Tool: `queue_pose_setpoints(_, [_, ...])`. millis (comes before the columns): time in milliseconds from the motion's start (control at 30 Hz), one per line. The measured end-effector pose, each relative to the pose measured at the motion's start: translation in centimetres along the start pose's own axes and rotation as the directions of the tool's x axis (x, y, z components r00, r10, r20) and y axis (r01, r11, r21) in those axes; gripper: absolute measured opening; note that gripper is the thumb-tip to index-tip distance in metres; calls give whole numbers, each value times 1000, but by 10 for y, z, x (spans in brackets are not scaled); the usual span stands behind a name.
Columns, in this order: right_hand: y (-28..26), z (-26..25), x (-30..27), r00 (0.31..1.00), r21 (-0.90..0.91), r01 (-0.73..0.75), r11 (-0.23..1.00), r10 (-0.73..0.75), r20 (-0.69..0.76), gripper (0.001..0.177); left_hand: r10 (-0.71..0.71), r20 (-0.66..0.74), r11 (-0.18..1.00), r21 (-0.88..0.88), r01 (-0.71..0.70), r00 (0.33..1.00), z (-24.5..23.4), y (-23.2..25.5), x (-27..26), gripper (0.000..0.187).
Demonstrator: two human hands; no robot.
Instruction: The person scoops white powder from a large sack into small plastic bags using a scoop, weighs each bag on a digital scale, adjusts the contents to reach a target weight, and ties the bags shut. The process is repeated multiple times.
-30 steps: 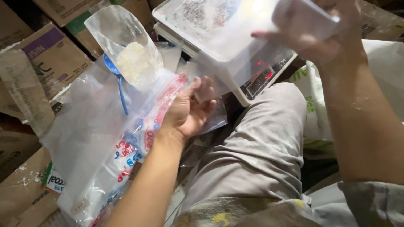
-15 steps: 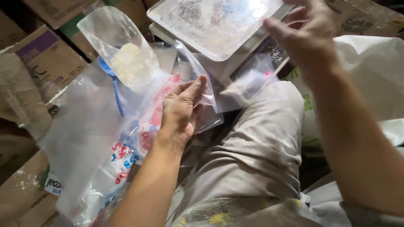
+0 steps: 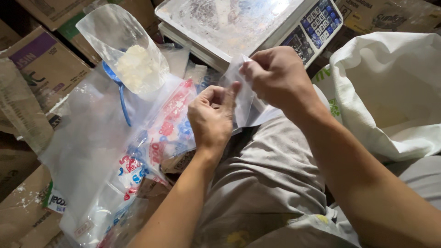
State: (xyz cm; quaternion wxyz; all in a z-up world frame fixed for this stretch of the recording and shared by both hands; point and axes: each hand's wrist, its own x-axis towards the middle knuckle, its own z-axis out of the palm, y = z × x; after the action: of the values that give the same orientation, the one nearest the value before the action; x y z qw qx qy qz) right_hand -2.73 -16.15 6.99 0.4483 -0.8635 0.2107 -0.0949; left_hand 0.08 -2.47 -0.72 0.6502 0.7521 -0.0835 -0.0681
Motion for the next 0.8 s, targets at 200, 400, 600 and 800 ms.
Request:
queue_pose_setpoints(200, [27,2,-3,940,607,-341,718,249,235,25,-496,53,679,-598,425,867,8,-3,20,18])
queue_pose_setpoints(400, [53,3,2,813,814,-577,65,138,566,23,-588,443,264,-685,679,676,-8,-5,52,24])
queue_pose_setpoints(600, [47,-2,15,814,804,-563,193,295,500,16,-503,584,191,-643,742,636,-43,13,48,14])
queue_pose_setpoints(800, [22,-11,12,907,748,-298,593,-69,416,21,-206,206,946,-208,249,957,-54,34,28,28])
